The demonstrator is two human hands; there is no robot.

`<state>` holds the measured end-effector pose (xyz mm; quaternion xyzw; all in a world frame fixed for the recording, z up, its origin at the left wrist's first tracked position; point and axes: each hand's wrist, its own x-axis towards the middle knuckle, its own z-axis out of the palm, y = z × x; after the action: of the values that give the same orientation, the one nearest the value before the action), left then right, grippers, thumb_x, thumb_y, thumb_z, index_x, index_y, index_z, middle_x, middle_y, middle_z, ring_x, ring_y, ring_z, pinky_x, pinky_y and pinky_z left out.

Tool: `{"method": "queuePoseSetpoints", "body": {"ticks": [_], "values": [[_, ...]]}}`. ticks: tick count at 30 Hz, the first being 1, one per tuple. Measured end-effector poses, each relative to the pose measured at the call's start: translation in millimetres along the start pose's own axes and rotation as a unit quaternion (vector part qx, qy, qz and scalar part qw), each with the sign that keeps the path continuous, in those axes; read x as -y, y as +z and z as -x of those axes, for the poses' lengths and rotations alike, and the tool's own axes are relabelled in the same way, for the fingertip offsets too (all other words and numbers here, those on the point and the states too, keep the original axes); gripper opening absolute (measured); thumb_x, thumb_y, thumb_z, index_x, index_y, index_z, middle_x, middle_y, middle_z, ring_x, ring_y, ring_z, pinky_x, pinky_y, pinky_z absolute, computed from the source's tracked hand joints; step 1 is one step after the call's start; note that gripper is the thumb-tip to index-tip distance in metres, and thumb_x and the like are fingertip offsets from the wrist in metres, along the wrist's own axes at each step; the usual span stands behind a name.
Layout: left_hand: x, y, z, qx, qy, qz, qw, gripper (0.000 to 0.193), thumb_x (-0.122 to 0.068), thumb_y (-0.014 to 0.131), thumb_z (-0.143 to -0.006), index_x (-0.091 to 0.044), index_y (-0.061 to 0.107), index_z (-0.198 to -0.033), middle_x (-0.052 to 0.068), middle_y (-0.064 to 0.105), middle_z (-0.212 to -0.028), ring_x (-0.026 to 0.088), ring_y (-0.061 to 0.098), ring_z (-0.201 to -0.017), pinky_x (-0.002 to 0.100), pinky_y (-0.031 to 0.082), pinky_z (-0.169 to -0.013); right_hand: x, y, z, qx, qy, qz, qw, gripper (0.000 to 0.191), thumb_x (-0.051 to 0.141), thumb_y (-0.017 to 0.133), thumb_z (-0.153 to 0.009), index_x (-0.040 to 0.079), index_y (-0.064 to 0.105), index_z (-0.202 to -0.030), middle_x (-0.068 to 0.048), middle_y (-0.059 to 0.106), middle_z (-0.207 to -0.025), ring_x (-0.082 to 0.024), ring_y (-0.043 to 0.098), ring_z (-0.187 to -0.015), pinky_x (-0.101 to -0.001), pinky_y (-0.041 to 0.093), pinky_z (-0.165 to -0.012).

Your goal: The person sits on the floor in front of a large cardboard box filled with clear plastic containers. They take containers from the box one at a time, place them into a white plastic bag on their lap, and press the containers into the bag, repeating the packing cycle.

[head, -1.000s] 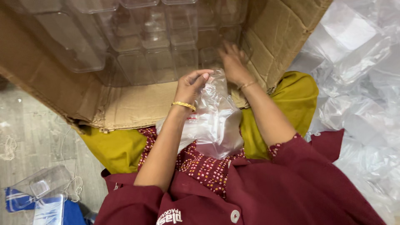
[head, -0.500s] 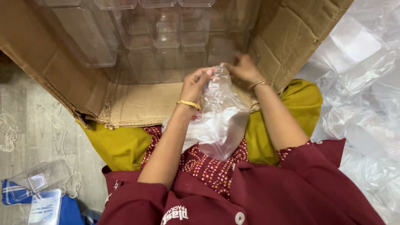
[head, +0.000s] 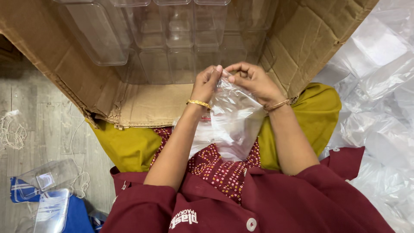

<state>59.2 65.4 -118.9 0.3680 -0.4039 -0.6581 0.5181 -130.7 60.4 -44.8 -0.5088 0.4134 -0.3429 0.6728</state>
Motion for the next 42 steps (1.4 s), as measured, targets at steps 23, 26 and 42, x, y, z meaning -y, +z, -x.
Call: {"method": "queuePoseSetpoints", "body": {"ticks": [23, 26, 42], "values": [[12, -11, -73, -0.136, 0.208, -0.555, 0.794, 0.036, -0.011, 0.058, -0.093, -0.022, 0.052, -0.126, 0.017, 0.071, -0.091, 0.046, 0.067, -0.078, 0.059, 0.050, -0.063, -25, -50, -55, -0.201, -0.230, 0.479, 0.823, 0.044, -0.008, 0.053, -0.090, 0.004, 0.069, -0.129, -0.024, 0.068, -0.124, -0.041, 0.066, -0.116, -0.0434, 0.050, -0.102], [18, -12, -72, -0.139, 0.179, -0.564, 0.794, 0.030, -0.011, 0.053, -0.097, -0.022, 0.052, -0.125, 0.017, 0.072, -0.096, 0.046, 0.067, -0.081, 0.059, 0.050, -0.064, -18, -30, -37, -0.219, -0.179, 0.418, 0.863, 0.052, -0.009, 0.047, -0.091, 0.008, 0.064, -0.138, -0.022, 0.064, -0.134, -0.034, 0.066, -0.121, -0.0380, 0.051, -0.105], [-10, -33, -18, -0.001, -0.029, -0.198, 0.980, 0.042, -0.008, 0.051, -0.098, -0.005, 0.055, -0.140, 0.006, 0.069, -0.086, 0.011, 0.060, -0.064, 0.030, 0.053, -0.062, -11, 1, 11, -0.197, -0.192, 0.388, 0.880, 0.045, -0.005, 0.055, -0.096, 0.011, 0.069, -0.135, -0.014, 0.070, -0.115, -0.024, 0.069, -0.097, -0.0311, 0.054, -0.083]]}}
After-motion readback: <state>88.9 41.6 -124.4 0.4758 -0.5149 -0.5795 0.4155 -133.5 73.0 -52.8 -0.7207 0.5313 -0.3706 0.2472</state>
